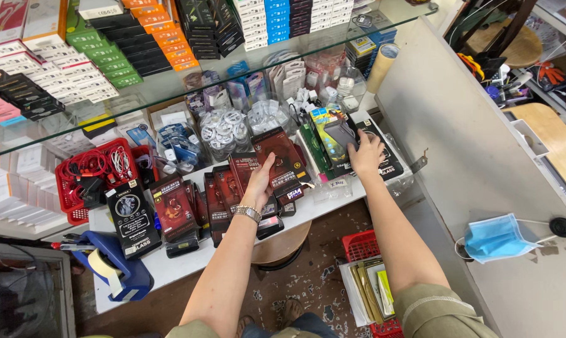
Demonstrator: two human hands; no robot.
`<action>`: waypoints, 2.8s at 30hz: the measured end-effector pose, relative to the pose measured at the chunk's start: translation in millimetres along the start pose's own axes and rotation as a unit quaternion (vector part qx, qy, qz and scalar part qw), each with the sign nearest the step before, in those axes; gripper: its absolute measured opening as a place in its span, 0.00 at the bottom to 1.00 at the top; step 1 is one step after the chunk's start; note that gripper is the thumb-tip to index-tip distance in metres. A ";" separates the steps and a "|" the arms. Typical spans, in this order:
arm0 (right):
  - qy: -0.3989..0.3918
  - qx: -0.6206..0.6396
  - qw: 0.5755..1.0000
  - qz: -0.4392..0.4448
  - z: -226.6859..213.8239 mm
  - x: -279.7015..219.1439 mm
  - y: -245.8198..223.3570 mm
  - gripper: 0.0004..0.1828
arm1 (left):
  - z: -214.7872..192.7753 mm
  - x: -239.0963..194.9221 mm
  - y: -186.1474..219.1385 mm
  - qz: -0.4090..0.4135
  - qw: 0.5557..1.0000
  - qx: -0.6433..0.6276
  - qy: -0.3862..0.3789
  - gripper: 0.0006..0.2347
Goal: The person wipes small product boxes with a cloth, writes on them with a marker, and places them into a glass display cabinet. The person handles multiple boxes, a cloth, and a marker while organizing items on a cluttered counter.
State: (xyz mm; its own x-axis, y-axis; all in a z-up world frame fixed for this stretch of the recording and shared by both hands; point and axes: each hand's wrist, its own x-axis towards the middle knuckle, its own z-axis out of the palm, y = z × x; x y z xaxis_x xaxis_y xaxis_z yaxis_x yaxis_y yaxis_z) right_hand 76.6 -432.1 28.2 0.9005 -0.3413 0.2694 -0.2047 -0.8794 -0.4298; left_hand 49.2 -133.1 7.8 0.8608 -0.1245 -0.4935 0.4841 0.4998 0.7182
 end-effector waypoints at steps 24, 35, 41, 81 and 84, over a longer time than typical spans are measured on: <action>-0.386 0.306 0.869 0.039 151.6 -109.0 -106.5 0.25 | -131.4 -25.5 48.2 0.037 0.987 -0.135 0.074 0.16; -0.372 0.183 0.903 0.110 166.9 -120.5 -131.8 0.33 | -150.4 -48.5 40.8 -0.073 0.983 -0.161 -0.042 0.16; -0.369 0.375 0.821 0.222 141.1 -140.8 -151.0 0.27 | -161.2 -58.1 52.4 -0.060 0.987 -0.140 -0.056 0.16; -0.441 0.216 0.870 0.046 152.4 -152.8 -159.5 0.27 | -153.3 -117.6 -1.8 0.057 0.963 -0.256 0.067 0.16; -0.438 0.203 0.871 0.096 155.6 -159.4 -163.5 0.27 | -155.3 -114.1 -12.8 0.036 0.957 -0.276 0.082 0.16</action>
State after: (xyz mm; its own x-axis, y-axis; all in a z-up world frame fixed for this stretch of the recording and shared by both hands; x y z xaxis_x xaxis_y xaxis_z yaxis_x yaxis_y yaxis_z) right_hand 26.3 -182.3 -78.6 0.8483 0.0710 -0.5247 -0.3911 -0.5838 -0.7115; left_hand -79.6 7.9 -21.3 0.8311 0.0408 -0.5547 0.2288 0.8839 0.4078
